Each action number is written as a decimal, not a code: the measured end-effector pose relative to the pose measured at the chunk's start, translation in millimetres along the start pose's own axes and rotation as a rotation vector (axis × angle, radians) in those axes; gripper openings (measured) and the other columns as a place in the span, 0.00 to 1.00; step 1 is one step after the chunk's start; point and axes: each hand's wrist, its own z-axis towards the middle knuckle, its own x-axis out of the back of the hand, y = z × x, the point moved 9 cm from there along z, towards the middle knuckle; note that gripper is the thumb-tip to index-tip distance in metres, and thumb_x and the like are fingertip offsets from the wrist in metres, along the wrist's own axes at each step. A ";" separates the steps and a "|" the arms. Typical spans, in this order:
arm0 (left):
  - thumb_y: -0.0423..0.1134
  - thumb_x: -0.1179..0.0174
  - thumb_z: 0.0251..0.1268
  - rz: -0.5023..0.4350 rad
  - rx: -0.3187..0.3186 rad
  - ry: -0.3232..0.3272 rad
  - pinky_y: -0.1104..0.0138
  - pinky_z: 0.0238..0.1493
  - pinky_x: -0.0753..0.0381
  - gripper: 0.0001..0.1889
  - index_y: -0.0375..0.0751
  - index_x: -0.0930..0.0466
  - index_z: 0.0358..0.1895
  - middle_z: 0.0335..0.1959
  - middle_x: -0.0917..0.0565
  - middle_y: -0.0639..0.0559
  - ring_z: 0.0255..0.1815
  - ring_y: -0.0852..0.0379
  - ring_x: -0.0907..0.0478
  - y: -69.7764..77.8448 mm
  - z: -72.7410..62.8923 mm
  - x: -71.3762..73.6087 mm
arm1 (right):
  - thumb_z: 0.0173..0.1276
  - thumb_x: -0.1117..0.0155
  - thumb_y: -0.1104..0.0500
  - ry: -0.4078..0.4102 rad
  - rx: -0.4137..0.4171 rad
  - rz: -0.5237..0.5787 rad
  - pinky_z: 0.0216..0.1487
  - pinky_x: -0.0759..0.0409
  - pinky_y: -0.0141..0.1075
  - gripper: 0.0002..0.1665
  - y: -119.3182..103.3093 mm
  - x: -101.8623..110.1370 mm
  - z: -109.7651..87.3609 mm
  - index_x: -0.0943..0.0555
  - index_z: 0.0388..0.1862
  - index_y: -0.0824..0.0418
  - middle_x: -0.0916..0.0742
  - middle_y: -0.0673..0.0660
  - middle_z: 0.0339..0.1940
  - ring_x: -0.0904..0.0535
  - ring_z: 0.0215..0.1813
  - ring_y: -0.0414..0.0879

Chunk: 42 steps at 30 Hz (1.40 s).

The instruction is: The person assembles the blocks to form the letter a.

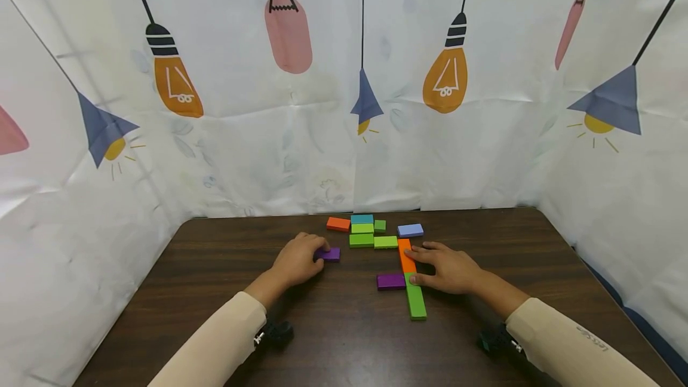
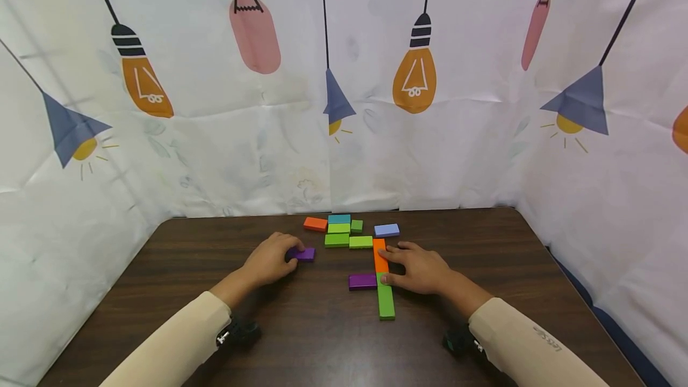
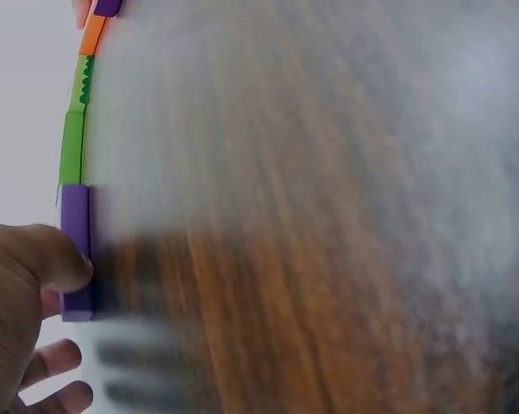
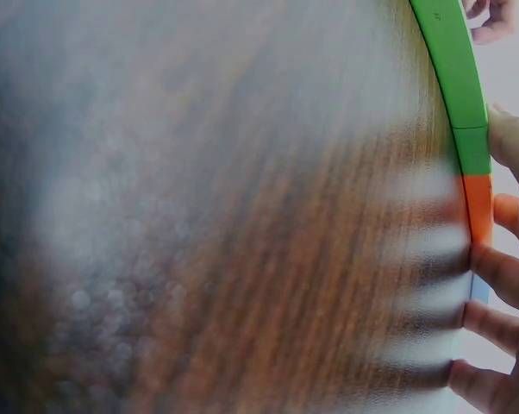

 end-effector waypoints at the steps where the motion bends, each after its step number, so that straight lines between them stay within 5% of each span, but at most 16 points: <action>1: 0.37 0.30 0.61 -0.010 -0.005 -0.001 0.50 0.58 0.23 0.12 0.50 0.15 0.47 0.52 0.15 0.52 0.57 0.46 0.23 0.1 -0.6 0.2 | 0.69 0.46 0.24 -0.001 0.000 0.000 0.26 0.28 0.38 0.45 0.1 -0.2 0.1 0.30 0.78 0.44 0.26 0.49 0.76 0.38 0.78 0.58; 9: 0.39 0.32 0.63 -0.105 -0.040 0.003 0.55 0.53 0.21 0.13 0.52 0.15 0.50 0.51 0.17 0.57 0.52 0.54 0.25 1.8 -6.4 0.7 | 0.69 0.45 0.24 -0.005 0.005 -0.005 0.30 0.24 0.41 0.45 -0.4 -0.9 1.1 0.30 0.78 0.45 0.26 0.50 0.76 0.37 0.78 0.58; 22: 0.38 0.32 0.63 -0.180 -0.181 0.033 0.56 0.56 0.21 0.13 0.52 0.15 0.51 0.50 0.19 0.58 0.54 0.56 0.23 28.4 -18.8 3.1 | 0.69 0.46 0.23 -0.004 0.000 -0.016 0.35 0.20 0.47 0.46 0.3 -1.2 0.6 0.30 0.78 0.44 0.26 0.50 0.76 0.37 0.78 0.58; 29: 0.40 0.34 0.65 -0.185 -0.204 -0.002 0.59 0.56 0.21 0.13 0.53 0.15 0.52 0.50 0.20 0.60 0.53 0.60 0.24 42.2 -22.7 -1.8 | 0.69 0.47 0.23 -0.003 0.001 -0.023 0.41 0.18 0.53 0.46 -0.4 -0.9 -0.2 0.29 0.78 0.44 0.26 0.50 0.75 0.37 0.77 0.58; 42: 0.41 0.33 0.65 -0.176 -0.214 -0.042 0.59 0.55 0.21 0.13 0.53 0.15 0.52 0.51 0.19 0.61 0.53 0.60 0.25 60.4 -26.3 -10.8 | 0.70 0.47 0.24 0.007 0.012 -0.018 0.33 0.21 0.45 0.45 -1.7 0.5 -0.6 0.29 0.78 0.46 0.25 0.51 0.75 0.36 0.77 0.59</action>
